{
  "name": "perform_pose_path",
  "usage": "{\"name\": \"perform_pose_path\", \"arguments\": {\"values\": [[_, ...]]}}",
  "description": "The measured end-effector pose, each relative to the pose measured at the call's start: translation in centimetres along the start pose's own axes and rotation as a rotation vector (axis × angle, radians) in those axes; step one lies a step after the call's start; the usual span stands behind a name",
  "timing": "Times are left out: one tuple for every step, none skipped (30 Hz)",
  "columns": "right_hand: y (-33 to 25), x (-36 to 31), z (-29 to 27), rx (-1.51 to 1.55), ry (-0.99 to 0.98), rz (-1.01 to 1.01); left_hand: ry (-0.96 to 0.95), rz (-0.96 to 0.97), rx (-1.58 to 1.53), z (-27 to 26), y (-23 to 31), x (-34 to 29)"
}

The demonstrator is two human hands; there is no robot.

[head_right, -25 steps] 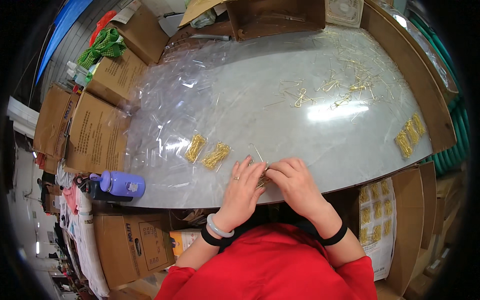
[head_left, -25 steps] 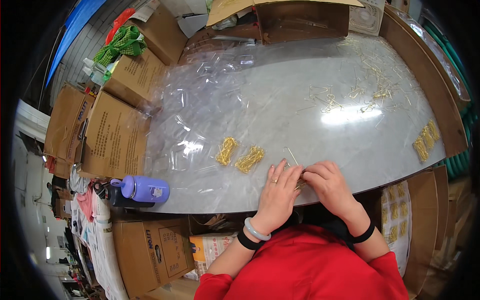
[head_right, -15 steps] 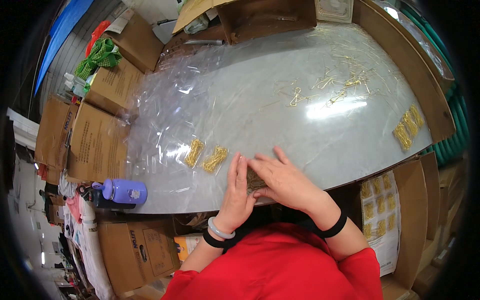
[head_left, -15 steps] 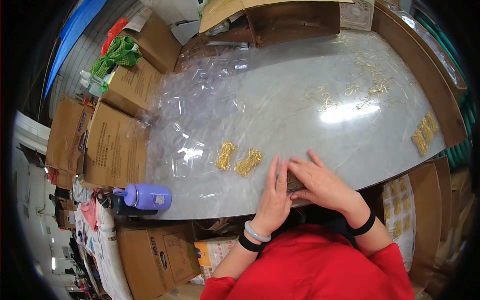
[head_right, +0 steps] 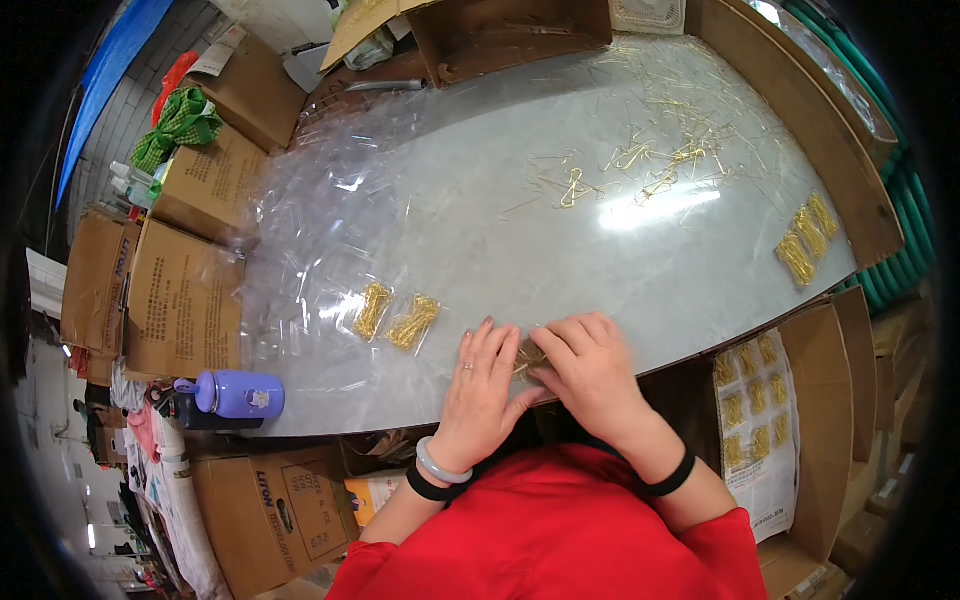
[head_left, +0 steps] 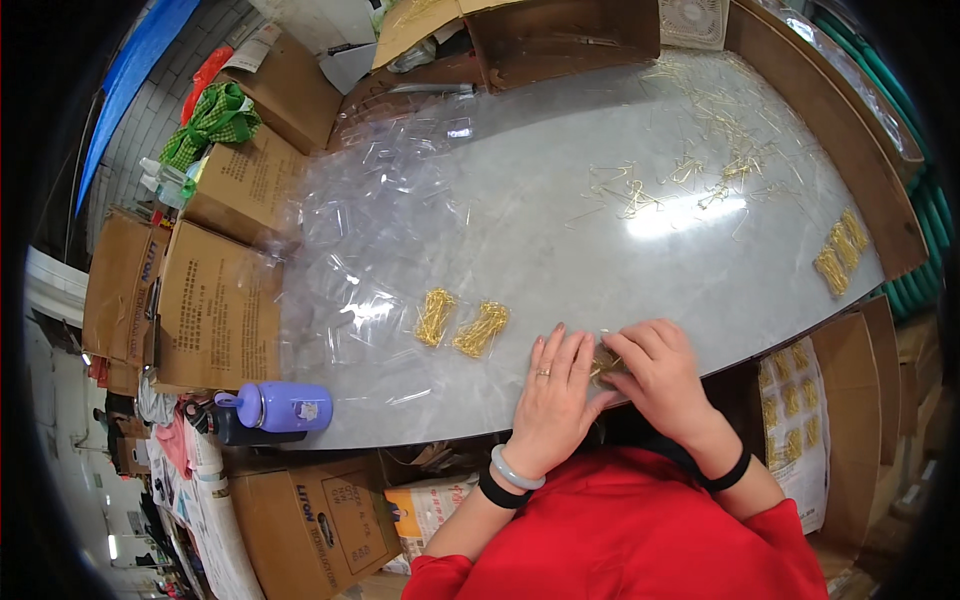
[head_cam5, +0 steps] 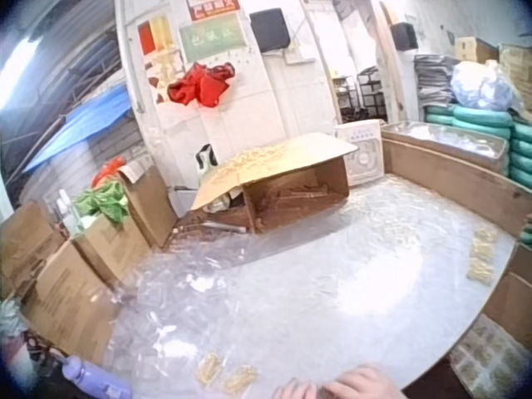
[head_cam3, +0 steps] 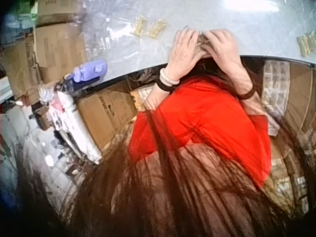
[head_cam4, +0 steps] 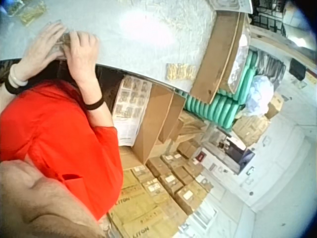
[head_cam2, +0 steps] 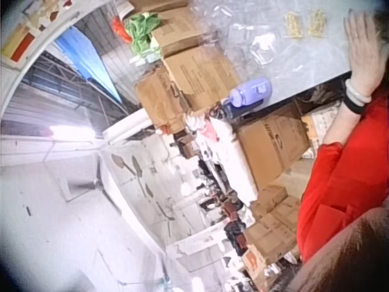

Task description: Packaging small gold metal pins into plastic bags and placing them into a box.

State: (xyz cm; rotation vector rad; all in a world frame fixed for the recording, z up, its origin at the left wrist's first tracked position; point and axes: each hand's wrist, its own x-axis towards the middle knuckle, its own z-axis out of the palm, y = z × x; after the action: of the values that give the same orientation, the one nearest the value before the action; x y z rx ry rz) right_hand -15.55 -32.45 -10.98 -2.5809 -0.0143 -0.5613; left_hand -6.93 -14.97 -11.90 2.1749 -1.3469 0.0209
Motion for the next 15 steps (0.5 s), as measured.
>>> {"name": "perform_pose_path", "arguments": {"values": [[-0.3,0.2,0.7,0.023,0.030,0.018,0.009,-0.009,0.008,0.3,-0.3,-0.1],[-0.4,0.3,1.5,0.045,0.061,0.037,0.019,-0.017,0.015,0.5,-0.4,-0.1],[-0.7,0.5,2.1,0.069,0.091,0.055,0.019,-0.017,0.027,0.6,-0.4,-0.1],[-1.1,0.7,1.8,0.077,0.119,0.056,0.019,-0.015,0.038,0.6,-0.4,-0.1],[-1.4,0.4,1.6,0.100,0.129,0.085,0.018,-0.013,0.049,0.7,-0.3,-0.1],[-1.9,0.0,1.3,0.124,0.137,0.114,0.017,-0.017,0.046,0.6,-0.3,-0.1],[-2.2,-0.4,1.0,0.148,0.146,0.143,0.016,-0.020,0.042,0.6,-0.2,0.0],[-2.3,-0.7,0.3,0.088,0.126,0.162,0.015,-0.021,0.038,0.5,-0.1,0.1],[-2.3,-1.1,-0.6,0.030,0.103,0.179,0.016,-0.027,0.031,0.4,-0.1,0.0],[-2.0,-1.5,-1.3,-0.030,0.080,0.196,0.018,-0.033,0.021,0.4,-0.2,-0.1],[-1.5,-1.8,-1.8,-0.030,0.057,0.205,0.020,-0.039,0.011,0.4,-0.2,-0.2],[-0.8,-1.9,-2.1,-0.047,0.060,0.162,0.026,-0.041,0.006,0.5,-0.2,-0.1],[-0.3,-1.9,-2.2,-0.065,0.062,0.119,0.032,-0.044,0.002,0.5,-0.2,-0.1],[0.1,-1.7,-2.0,-0.055,0.065,0.089,0.038,-0.049,-0.002,0.5,-0.3,-0.1],[0.5,-1.7,-1.8,-0.046,0.072,0.058,0.030,-0.043,0.003,0.5,-0.2,0.0]]}}
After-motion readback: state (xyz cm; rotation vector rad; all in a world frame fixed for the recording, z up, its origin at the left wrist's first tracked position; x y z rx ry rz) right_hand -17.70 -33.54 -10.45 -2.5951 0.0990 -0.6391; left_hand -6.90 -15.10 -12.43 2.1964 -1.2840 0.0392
